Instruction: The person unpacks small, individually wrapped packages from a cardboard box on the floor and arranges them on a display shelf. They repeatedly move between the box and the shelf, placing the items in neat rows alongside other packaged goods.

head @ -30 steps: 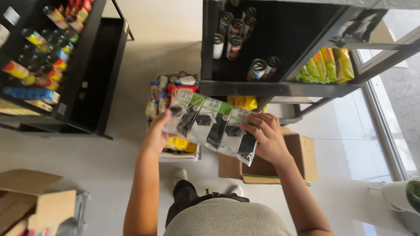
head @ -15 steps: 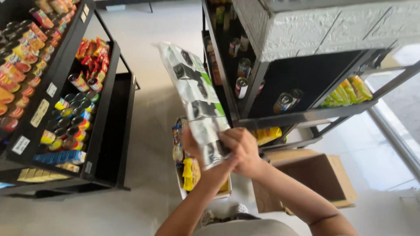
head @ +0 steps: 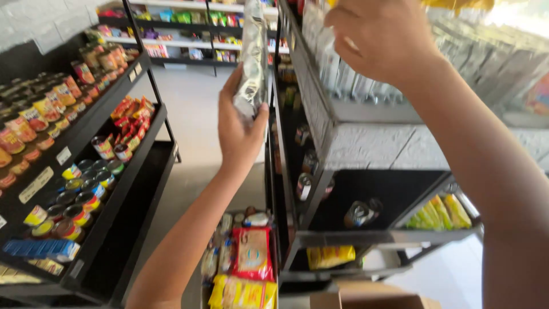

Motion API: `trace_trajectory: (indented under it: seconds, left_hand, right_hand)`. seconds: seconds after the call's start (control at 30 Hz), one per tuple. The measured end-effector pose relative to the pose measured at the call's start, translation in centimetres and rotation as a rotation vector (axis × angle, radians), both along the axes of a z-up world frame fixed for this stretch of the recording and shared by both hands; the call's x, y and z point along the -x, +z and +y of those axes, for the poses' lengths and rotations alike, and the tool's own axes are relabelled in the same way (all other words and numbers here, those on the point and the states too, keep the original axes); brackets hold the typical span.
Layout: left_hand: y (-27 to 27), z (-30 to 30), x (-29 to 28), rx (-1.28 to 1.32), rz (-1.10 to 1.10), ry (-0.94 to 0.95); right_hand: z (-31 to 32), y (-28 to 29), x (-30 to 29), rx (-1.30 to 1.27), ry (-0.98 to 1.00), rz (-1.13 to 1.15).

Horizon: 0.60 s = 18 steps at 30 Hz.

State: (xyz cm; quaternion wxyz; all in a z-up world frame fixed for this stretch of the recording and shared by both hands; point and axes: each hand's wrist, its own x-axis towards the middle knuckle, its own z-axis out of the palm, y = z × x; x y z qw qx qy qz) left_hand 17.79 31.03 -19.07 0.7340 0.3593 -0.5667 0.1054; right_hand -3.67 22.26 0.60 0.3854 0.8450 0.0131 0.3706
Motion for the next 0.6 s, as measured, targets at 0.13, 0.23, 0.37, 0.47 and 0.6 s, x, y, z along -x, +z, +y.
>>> trace_trajectory:
  seconds: [0.13, 0.23, 0.37, 0.47, 0.6]
  left_hand:
    - [2.9, -6.0, 0.3, 0.006, 0.218, -0.307]
    - [4.2, -9.9, -0.1, 0.015, 0.261, -0.408]
    - [9.5, -7.8, 1.3, -0.477, 0.409, -0.273]
    - [6.6, -16.8, -1.7, -0.048, 0.139, -0.388]
    - [6.3, -23.6, -3.6, -0.118, 0.168, -0.266]
  right_hand:
    - [-7.9, -0.1, -6.4, -0.113, -0.459, 0.332]
    - [-12.3, -2.0, -9.1, -0.170, -0.679, 0.391]
    - [-14.9, -2.2, -10.2, -0.482, -0.975, 0.405]
    - [-13.2, -1.5, -9.8, -0.590, -1.094, 0.425]
    - [-14.7, -1.5, -9.8, -0.638, -1.023, 0.346]
